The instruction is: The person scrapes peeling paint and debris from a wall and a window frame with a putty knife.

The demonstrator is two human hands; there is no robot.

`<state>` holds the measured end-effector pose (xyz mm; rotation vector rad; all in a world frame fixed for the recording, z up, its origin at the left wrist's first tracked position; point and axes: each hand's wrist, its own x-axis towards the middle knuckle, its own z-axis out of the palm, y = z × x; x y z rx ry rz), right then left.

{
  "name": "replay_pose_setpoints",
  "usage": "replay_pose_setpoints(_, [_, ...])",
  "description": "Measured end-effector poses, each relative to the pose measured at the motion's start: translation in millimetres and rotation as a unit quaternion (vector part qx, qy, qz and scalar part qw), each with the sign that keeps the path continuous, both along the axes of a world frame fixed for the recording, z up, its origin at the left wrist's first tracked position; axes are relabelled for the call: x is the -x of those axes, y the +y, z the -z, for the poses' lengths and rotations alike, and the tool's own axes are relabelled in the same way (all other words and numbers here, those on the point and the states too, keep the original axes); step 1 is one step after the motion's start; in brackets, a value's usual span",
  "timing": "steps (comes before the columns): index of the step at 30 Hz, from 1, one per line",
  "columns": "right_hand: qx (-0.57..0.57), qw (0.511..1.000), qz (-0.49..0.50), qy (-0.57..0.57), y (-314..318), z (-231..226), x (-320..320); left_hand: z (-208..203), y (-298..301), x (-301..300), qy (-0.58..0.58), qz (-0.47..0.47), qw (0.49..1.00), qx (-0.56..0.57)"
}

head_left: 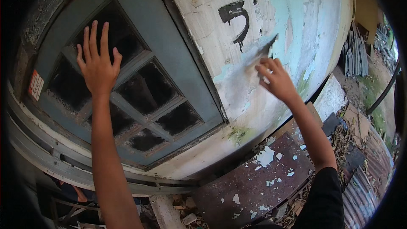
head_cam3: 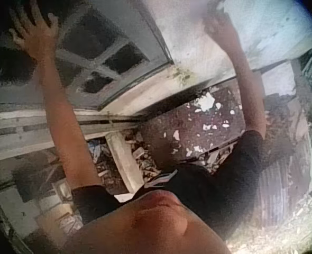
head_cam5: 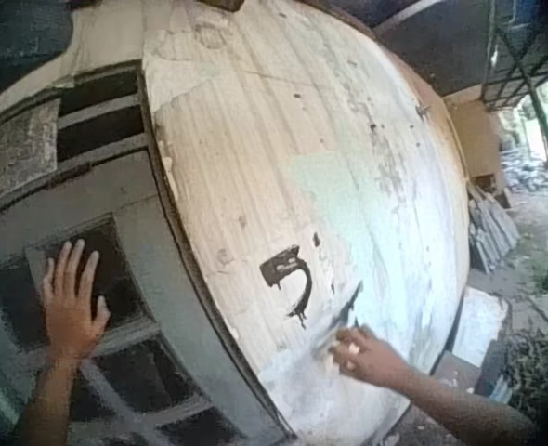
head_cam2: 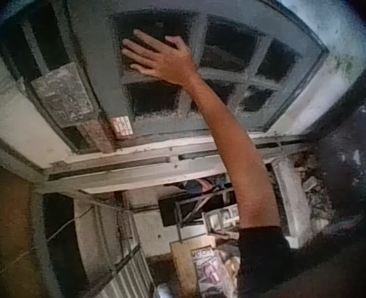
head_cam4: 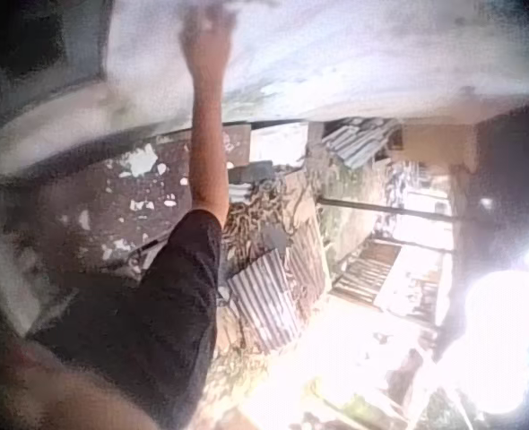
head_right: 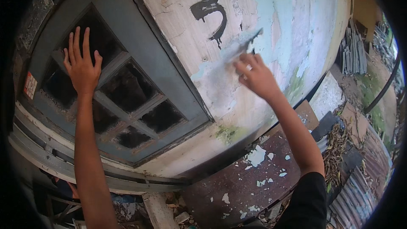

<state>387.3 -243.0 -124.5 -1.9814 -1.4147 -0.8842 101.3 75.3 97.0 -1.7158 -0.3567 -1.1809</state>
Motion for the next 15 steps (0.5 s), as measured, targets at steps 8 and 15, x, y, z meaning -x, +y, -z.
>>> replay_pose_setpoints(8, [-0.150,0.954,0.030,0.259,-36.7,31.5,-99.6,0.3,1.4,0.1,0.002,0.013,1.000,0.001])
replay_pose_setpoints(15, [-0.109,0.879,0.070,0.458,-64.8,108.5,-105.0,-0.8,1.3,0.3,0.000,0.006,1.000,0.003])
